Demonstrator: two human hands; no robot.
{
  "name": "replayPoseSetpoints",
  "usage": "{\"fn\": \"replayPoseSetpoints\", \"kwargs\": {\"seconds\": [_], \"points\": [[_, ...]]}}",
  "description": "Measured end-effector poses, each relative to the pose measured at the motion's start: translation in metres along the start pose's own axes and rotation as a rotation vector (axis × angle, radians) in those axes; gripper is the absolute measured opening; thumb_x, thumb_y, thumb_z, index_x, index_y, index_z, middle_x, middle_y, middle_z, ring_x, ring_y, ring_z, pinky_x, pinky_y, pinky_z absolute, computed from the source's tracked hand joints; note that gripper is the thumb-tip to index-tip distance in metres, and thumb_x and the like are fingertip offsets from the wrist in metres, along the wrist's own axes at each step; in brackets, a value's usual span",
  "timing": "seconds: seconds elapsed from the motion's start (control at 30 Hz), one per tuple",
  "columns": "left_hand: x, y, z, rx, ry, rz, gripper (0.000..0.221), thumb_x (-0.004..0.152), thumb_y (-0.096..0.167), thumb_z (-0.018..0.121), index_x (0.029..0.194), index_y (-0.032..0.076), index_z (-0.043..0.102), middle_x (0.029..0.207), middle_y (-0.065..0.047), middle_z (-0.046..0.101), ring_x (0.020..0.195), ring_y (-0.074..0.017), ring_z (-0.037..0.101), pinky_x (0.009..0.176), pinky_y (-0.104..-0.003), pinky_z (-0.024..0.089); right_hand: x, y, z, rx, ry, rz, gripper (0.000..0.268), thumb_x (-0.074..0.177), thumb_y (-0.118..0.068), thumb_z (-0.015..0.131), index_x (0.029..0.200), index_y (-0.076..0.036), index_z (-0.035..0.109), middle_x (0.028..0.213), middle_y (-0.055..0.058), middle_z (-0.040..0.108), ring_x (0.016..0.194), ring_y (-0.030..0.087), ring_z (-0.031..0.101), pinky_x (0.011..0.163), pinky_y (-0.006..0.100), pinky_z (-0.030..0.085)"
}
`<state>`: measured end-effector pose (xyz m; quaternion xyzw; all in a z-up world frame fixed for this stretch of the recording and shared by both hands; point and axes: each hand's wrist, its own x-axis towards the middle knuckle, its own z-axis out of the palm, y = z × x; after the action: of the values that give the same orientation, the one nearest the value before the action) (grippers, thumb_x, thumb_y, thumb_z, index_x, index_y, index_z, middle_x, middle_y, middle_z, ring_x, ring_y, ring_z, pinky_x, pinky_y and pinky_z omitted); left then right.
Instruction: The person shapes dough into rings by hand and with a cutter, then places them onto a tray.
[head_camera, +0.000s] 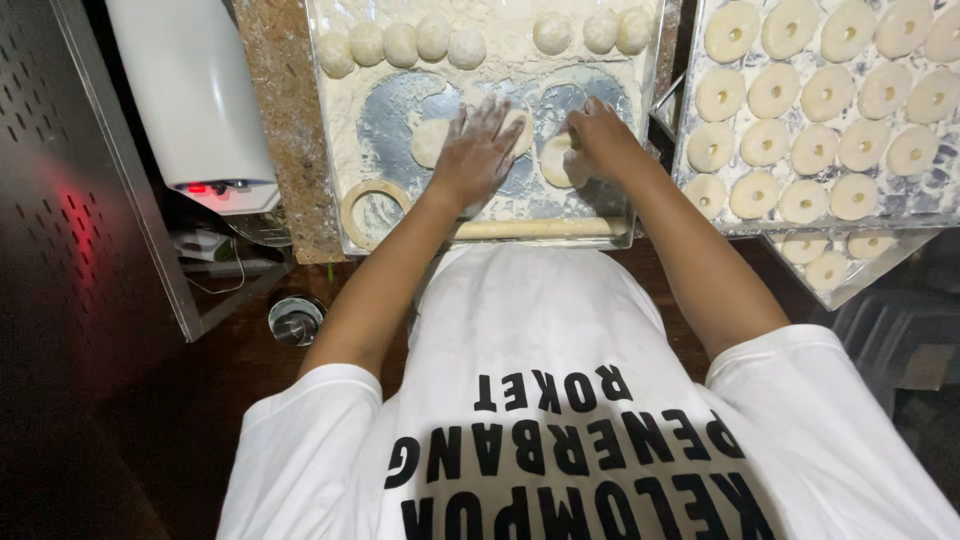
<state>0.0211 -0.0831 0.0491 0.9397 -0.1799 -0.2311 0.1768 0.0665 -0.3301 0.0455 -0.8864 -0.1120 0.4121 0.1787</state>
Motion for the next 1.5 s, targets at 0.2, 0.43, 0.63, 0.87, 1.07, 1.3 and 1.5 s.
{"fn": "replayPoseSetpoints", "kwargs": {"seconds": [0.2,0.43,0.63,0.87,1.07,1.3,1.5], "points": [[-0.002,-0.02,0.029,0.14,-0.081,0.207,0.054,0.103,0.021,0.045,0.157,0.026,0.047,0.168,-0.005,0.035,0.157,-0.0295,0.024,0.125,-0.061,0.017,0.001,0.037,0.029,0.251,0.234,-0.127,0.035,0.085,-0.022,0.079,0.11,-0.002,0.064,0.1,0.024,0.067,0.101,0.05,0.067,0.08,0.06,0.054],[-0.007,-0.023,0.039,0.154,-0.049,0.207,0.055,0.103,0.018,0.046,0.158,0.023,0.045,0.168,-0.008,0.035,0.156,-0.0321,0.025,0.125,-0.06,0.02,-0.001,0.029,0.038,0.913,0.341,0.057,0.047,0.087,-0.009,0.074,0.131,0.0,0.061,0.088,0.001,0.059,0.079,0.013,0.064,0.066,0.025,0.058],[-0.011,-0.019,0.035,0.1,-0.049,0.168,0.061,0.1,0.011,0.047,0.16,0.024,0.042,0.17,-0.007,0.029,0.157,-0.032,0.022,0.126,-0.058,0.021,0.0,0.038,0.044,0.746,0.433,0.076,0.042,0.091,-0.017,0.077,0.129,-0.002,0.065,0.097,0.015,0.07,0.084,0.021,0.073,0.064,0.031,0.061],[-0.054,-0.023,0.045,-0.015,0.201,0.162,0.052,0.099,0.029,0.054,0.15,0.022,0.056,0.157,-0.013,0.047,0.148,-0.0362,0.039,0.119,-0.062,0.03,-0.029,0.027,0.025,0.175,0.557,-0.023,0.052,0.091,-0.029,0.087,0.126,0.002,0.065,0.11,0.028,0.064,0.103,0.05,0.067,0.085,0.059,0.056],[-0.118,-0.039,0.057,0.034,-0.103,0.121,0.056,0.092,0.051,0.059,0.141,0.024,0.059,0.131,-0.007,0.058,0.121,-0.0316,0.057,0.104,-0.053,0.042,-0.11,-0.019,-0.001,0.166,0.005,0.034,0.056,0.085,-0.024,0.08,0.132,0.003,0.066,0.123,0.029,0.067,0.119,0.051,0.063,0.097,0.061,0.051],[-0.112,-0.033,0.043,-0.002,-0.091,0.058,0.041,0.102,0.035,0.048,0.138,0.018,0.057,0.122,-0.01,0.059,0.114,-0.0314,0.06,0.094,-0.049,0.047,-0.104,-0.001,0.025,-0.164,-0.084,-0.036,0.041,0.085,-0.02,0.076,0.124,-0.007,0.07,0.12,0.019,0.068,0.117,0.043,0.066,0.094,0.057,0.056],[-0.105,-0.034,0.042,-0.026,0.077,0.153,0.04,0.106,0.03,0.045,0.137,0.005,0.053,0.123,-0.02,0.059,0.108,-0.0432,0.054,0.097,-0.059,0.04,-0.066,-0.007,0.0,-0.086,0.38,-0.338,0.064,0.085,-0.025,0.085,0.14,-0.014,0.055,0.15,0.022,0.046,0.133,0.044,0.047,0.093,0.062,0.055]]}}
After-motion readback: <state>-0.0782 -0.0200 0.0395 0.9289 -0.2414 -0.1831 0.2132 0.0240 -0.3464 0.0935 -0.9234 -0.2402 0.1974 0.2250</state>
